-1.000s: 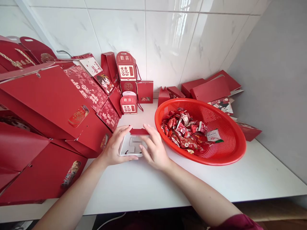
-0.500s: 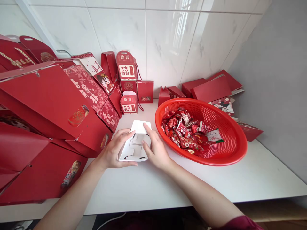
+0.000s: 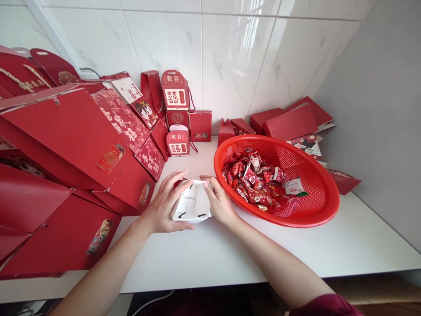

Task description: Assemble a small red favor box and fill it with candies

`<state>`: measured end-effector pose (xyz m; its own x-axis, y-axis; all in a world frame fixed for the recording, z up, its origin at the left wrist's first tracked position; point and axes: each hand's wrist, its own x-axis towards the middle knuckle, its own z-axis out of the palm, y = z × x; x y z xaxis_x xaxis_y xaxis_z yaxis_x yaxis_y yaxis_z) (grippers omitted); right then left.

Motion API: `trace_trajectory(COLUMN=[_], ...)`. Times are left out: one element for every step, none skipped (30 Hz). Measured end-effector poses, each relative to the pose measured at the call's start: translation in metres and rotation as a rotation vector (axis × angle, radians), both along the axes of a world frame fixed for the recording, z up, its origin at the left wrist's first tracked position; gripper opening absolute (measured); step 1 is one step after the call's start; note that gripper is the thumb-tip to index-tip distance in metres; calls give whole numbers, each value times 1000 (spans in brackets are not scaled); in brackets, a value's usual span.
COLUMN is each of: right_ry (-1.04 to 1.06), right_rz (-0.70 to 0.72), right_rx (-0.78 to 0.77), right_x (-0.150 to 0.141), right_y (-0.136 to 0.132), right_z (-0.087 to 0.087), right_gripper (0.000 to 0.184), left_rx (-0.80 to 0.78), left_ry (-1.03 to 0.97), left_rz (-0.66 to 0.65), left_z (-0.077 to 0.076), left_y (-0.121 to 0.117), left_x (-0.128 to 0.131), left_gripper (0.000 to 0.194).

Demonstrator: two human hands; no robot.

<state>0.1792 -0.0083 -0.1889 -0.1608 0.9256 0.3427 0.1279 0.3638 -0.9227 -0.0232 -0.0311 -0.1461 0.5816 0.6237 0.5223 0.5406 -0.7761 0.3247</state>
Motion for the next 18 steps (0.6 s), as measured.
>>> trace_trajectory(right_ry=[4, 10, 18, 24, 30, 40, 56, 79, 107, 135, 158, 173, 181, 182, 174, 158, 136, 112], right_rz=[-6, -8, -5, 5, 20, 33, 44, 54, 63, 72, 86, 105, 127, 153, 190, 243, 312, 389], right_rx=[-6, -12, -21, -32, -45, -59, -73, -83, -86, -85, -88, -98, -116, -141, -165, -179, -183, -178], right_x=[0, 1, 2, 2, 2, 1, 0, -1, -3, -5, -7, -8, -9, -8, -7, -5, -3, 0], right_y=[1, 3, 4, 4, 4, 3, 2, 1, -1, -3, -5, -6, -6, -6, -5, -4, -2, 0], right_z=[-2, -4, -5, -6, -7, -7, -7, -7, -7, -7, -7, -7, -8, -8, -9, -10, -10, -11], right_gripper=[30, 31, 31, 32, 32, 32, 32, 32, 33, 37, 43, 50, 55, 59, 63, 68, 76, 85], left_rx=[8, -1, -25, -65, -111, -156, -193, -221, -242, -263, -293, -341, -404, -480, -562, -642, -711, -760], left_ry=[5, 7, 1, -13, -37, -70, -110, -161, -222, -292, -367, -442, -512, -573, -621, -655, -674, -680], left_rz=[-4, -13, -26, -39, -47, -49, -42, -28, -11, 16, 48, 79, 101, 105, 89, 57, 18, -19], left_z=[1, 2, 2, 2, 1, 0, -3, -7, -12, -17, -23, -28, -33, -37, -40, -43, -44, -45], left_y=[1, 1, 2, 2, 3, 3, 4, 5, 6, 7, 8, 10, 12, 13, 15, 16, 17, 18], left_x=[0, 0, -1, -1, -1, -1, -1, -1, 0, 1, 1, 2, 3, 3, 3, 2, 1, 0], left_gripper=[111, 110, 110, 112, 113, 116, 118, 120, 122, 125, 127, 130, 132, 132, 132, 131, 131, 131])
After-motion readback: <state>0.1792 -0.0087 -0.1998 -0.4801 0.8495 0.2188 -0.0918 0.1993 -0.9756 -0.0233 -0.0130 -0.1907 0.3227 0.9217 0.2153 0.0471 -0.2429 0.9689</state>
